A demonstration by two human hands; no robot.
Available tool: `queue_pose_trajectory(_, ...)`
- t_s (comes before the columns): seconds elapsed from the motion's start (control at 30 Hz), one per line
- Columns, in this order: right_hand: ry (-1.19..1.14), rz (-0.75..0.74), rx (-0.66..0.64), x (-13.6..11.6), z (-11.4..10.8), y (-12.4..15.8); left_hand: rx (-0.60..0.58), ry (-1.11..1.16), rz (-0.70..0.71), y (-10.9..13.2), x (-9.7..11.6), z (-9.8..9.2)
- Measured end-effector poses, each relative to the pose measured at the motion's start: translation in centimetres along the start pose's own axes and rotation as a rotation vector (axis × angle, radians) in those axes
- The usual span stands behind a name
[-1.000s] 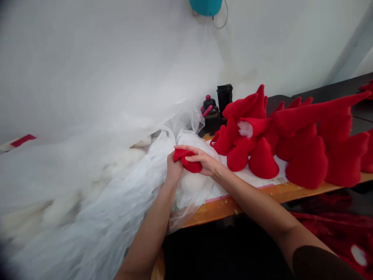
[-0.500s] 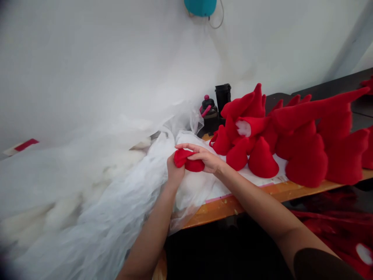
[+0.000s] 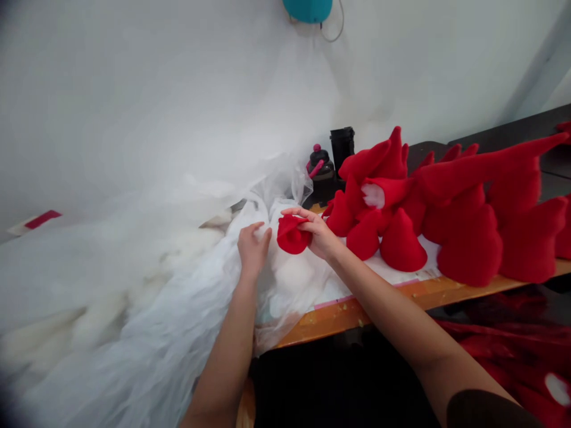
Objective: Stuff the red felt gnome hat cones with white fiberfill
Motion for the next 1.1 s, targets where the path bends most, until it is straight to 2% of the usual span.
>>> queue_pose_trajectory(0.07, 0.027, 0.028, -0.05, 0.5, 0.4, 0.0, -0.123, 0.022, -0.032, -0.1, -0.6, 1.0)
queue_pose_trajectory(0.13, 0.054, 0.055, -0.079, 1.1, 0.5, 0.0, -0.187, 0.081, -0.092, 0.0, -1.0, 1.4)
queue_pose_trajectory(0.23, 0.053, 0.092, -0.1, 1.8, 0.5, -0.1, -0.177, 0.314, -0.15, 0.1, -0.7, 1.2)
queue_pose_trajectory(0.33, 0.045, 0.067, -0.147, 1.7, 0.9, 0.0, -0.175, 0.564, -0.178, 0.2, 0.2, 1.2)
queue_pose_trajectory(0.4, 0.081, 0.028, -0.157, 1.4, 1.1, 0.1, -0.211, 0.673, -0.187, 0.5, 0.9, 1.5)
queue_pose_trajectory(0.53, 0.249, -0.072, -0.085, 0.6, 1.1, 0.3, -0.31, 0.816, -0.189, 1.2, 2.2, 2.4)
queue_pose_trajectory(0.77, 0.454, -0.177, -0.08, -0.5, 1.3, 0.3, -0.355, 0.838, -0.092, 1.6, 3.0, 2.2)
queue_pose_trajectory(0.93, 0.465, -0.131, -0.137, -0.1, 1.5, 0.2, -0.374, 0.818, 0.028, 1.8, 3.4, 2.2)
queue_pose_trajectory(1.0, 0.467, -0.109, -0.157, 0.2, 1.4, 0.1, -0.338, 0.76, 0.07, 1.8, 3.3, 1.9)
queue_pose_trajectory(1.1, 0.333, -0.097, -0.075, 0.4, 0.6, -0.1, -0.272, 0.623, 0.172, 1.8, 3.3, 1.2)
Point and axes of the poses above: each hand's wrist, its own y-axis away from the middle knuckle, its own z-axis out of the palm, x = y × z, the point moved 6 cm from there along -y, towards the middle knuckle, and after that the axes turned 4 degrees about -y, right-handed, at the moved point
